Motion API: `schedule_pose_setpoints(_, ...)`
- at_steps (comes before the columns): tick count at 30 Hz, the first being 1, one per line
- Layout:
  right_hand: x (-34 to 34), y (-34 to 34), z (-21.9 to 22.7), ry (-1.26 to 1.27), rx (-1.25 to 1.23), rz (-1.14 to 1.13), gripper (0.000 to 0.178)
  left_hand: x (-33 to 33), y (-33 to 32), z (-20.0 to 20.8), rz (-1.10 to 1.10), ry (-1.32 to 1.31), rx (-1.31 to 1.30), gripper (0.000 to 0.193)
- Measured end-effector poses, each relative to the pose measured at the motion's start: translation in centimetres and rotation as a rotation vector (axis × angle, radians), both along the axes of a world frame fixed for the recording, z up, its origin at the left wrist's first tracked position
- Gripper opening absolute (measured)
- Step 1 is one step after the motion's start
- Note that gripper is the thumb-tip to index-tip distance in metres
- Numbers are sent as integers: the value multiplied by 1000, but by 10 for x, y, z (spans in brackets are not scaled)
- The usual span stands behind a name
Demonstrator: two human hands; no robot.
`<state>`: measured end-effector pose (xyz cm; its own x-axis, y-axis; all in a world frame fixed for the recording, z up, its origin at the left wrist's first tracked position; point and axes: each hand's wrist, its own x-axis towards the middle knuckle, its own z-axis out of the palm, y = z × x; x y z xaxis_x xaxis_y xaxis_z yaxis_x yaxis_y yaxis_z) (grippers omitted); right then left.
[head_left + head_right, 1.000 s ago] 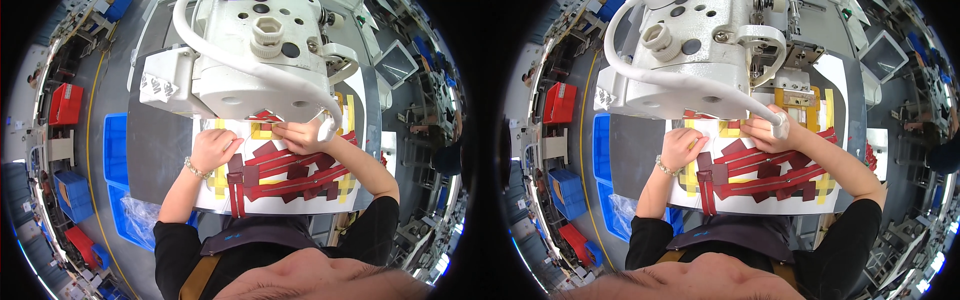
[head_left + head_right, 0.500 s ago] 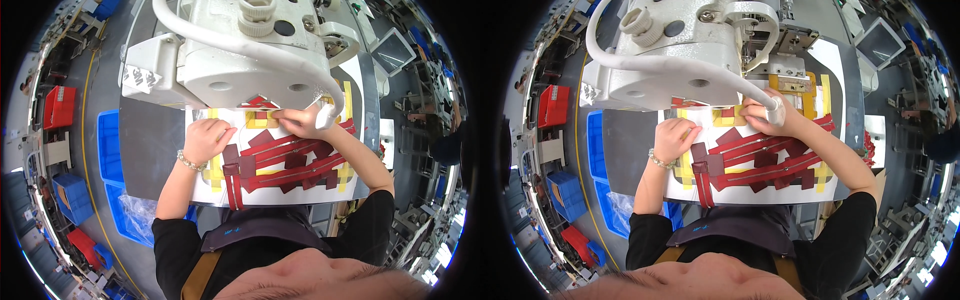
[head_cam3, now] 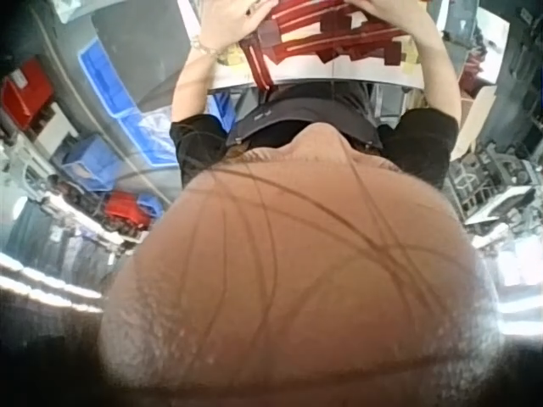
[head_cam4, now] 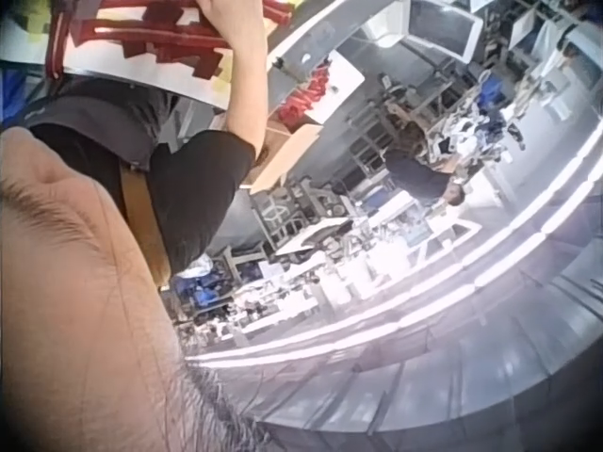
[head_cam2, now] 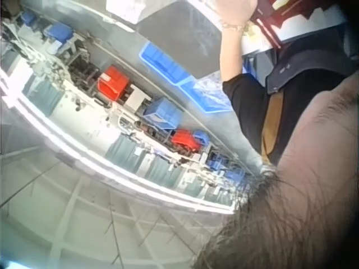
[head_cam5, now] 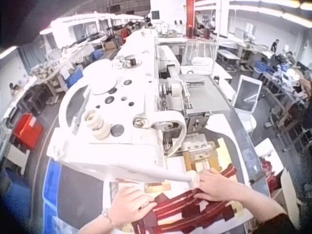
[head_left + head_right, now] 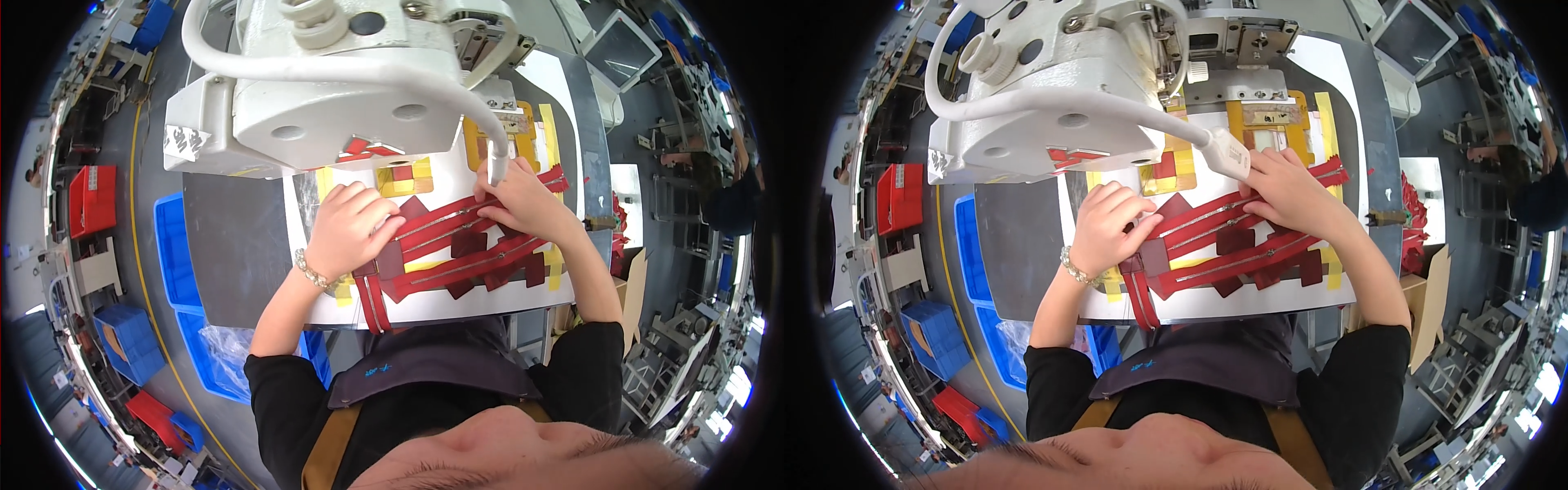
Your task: Assembling small leather or synthetic strap components at a sewing or assembly station.
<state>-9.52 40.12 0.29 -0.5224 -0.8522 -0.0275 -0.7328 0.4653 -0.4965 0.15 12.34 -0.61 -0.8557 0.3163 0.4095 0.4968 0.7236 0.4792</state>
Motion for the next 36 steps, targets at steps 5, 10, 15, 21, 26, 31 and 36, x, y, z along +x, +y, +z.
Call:
schedule_pose_setpoints(5, 0, 1, 4, -64, 29, -15, 17, -1, 26, 12, -112, -168, -47, 18)
schedule_pose_setpoints(10, 0, 2, -9, -87, -143, -27, 23, 8, 48, 12, -125, -262, -116, 27)
schedule_pose_setpoints(15, 2, 4, -10, -142, -118, -37, 21, -1, 50, 1, 12, -205, -154, 37)
schedule_pose_setpoints(21, 4, 3, -13, -84, -162, -15, 15, -3, 46, -5, -63, -342, -95, 26)
schedule_pose_setpoints(26, 6, 4, -12, -95, -184, -51, 16, -5, 47, 2, -65, -339, -68, 27)
schedule_pose_setpoints(31, 11, 10, 7, -67, -118, 16, 22, -6, 47, 1, -52, -350, -46, 29)
schedule_pose_setpoints(36, 29, 11, 9, -153, 35, 225, 35, -5, 46, 1, -42, -299, -50, 31)
